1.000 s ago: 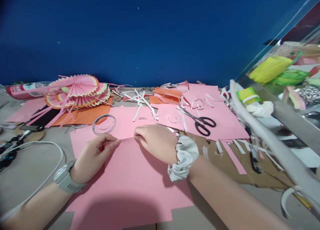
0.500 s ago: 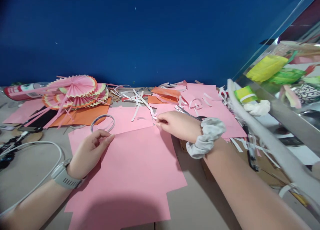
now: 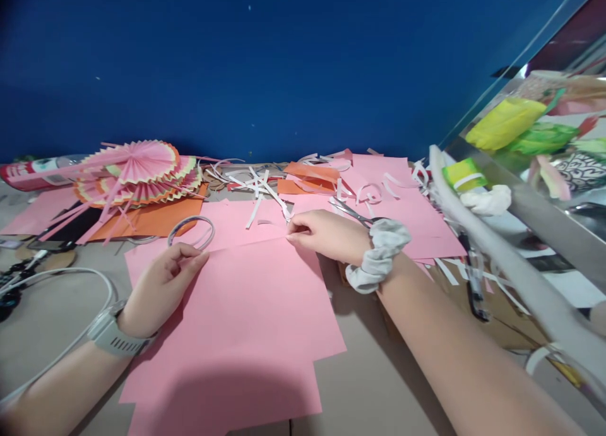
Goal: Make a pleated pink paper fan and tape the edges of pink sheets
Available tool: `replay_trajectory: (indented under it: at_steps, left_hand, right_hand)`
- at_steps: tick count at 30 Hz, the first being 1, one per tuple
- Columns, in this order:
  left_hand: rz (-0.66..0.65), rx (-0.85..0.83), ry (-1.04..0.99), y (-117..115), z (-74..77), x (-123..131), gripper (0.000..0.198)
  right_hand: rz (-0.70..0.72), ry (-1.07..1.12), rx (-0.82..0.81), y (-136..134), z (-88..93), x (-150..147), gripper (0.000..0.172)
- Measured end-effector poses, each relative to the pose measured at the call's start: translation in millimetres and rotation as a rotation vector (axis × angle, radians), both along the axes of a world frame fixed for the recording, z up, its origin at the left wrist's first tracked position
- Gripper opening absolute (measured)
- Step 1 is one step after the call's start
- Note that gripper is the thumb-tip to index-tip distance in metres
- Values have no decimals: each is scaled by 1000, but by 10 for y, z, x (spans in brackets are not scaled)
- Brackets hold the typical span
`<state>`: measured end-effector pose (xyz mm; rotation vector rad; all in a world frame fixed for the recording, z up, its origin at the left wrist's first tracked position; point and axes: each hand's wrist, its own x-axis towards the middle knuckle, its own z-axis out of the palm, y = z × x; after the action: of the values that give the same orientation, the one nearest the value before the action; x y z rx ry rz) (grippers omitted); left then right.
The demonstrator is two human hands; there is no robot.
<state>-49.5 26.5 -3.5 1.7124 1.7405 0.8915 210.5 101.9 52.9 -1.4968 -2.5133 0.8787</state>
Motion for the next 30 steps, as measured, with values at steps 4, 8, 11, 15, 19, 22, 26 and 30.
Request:
replay_trajectory:
  at_steps: [4, 8, 11, 15, 19, 22, 26, 30]
  left_hand:
    - [0, -21, 2, -10, -25, -10, 21]
    - [-4, -40, -9, -10, -39, -10, 23]
    - [-15, -56, -15, -12, -47, -8, 26]
    - [-17, -65, -11, -8, -52, -16, 27]
    - [-5, -50, -8, 2, -44, -23, 27]
    - [-25, -37, 1, -2, -48, -14, 27]
    - [-46, 20, 38, -6, -71, -10, 25]
    - [-40, 177, 81, -28, -66, 7, 26]
  right_hand:
    - [-53, -18, 30, 23, -15, 50, 22]
    - [-91, -31, 2, 37, 11, 87, 22]
    - [-116, -26, 8, 40, 40, 89, 20]
    - [-172, -16, 54, 105, 7, 182, 17]
    - [-273, 30, 112, 219, -74, 369, 23]
    - [-243, 115, 101, 220, -87, 372, 34]
    - [60, 92, 17, 110, -99, 167, 34]
    - [149, 5, 112, -41, -172, -21, 25]
